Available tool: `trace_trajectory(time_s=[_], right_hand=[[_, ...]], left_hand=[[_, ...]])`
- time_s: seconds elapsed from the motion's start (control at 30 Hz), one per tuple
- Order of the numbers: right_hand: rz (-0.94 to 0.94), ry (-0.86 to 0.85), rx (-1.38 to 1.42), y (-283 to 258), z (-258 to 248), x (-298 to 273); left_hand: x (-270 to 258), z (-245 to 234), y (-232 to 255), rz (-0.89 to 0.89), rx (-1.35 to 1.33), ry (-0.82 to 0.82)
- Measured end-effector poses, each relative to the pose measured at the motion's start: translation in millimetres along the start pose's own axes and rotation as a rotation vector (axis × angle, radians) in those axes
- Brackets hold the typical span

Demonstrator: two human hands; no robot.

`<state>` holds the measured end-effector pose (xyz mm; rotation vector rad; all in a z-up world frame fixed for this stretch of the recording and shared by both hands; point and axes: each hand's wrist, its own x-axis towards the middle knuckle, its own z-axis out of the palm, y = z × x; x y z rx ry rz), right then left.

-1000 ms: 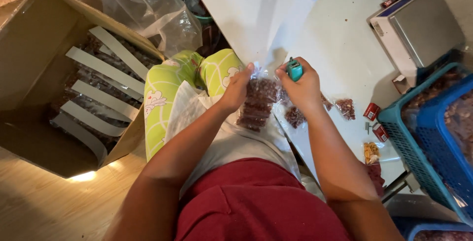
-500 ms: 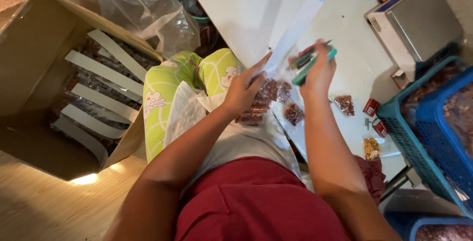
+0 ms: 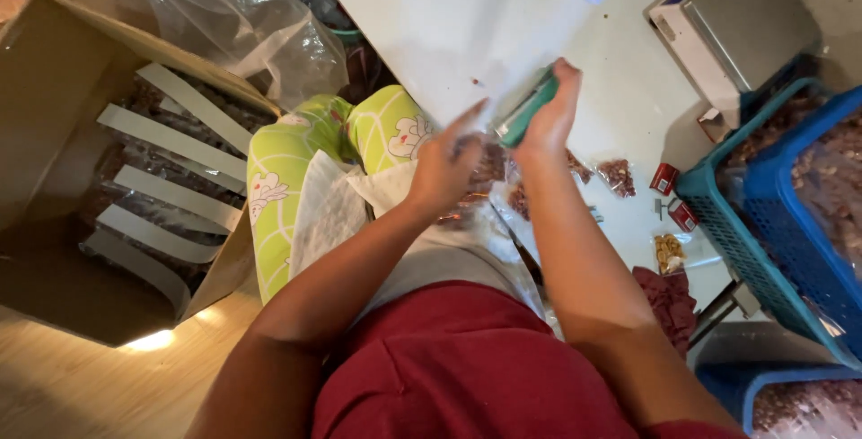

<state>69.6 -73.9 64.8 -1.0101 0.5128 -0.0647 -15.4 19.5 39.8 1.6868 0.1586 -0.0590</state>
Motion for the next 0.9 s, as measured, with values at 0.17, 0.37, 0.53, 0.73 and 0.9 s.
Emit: trace_trajectory(time_s=[0.17, 0.37, 0.53, 0.73, 0.9], right_hand=[[-0.304, -0.287, -1.530, 20.7, -149.8, 49.6], [-0.590, -0.674, -2.061, 51.7, -266.3, 6.7], [-0.971, -0.505, -1.739, 50.0, -291.7, 22.9], [-0.321, -0.627, -1.032, -54.8, -136.1, -0.2], [-0.342, -0.555, -1.119, -14.3, -86.2, 45.9]], left_hand=[[49.0, 8.1, -84.8, -0.216, -0.350, 0.225], [62.2, -5.9, -109.3, -0.334, -0.404, 0.266], [68.2, -6.9, -110.0, -0.263, -0.203, 0.228], [41.0, -0.3, -73.3, 0.133, -0.209, 0.114], [70.1, 16.1, -127.9, -0.038, -0.373, 0.009]])
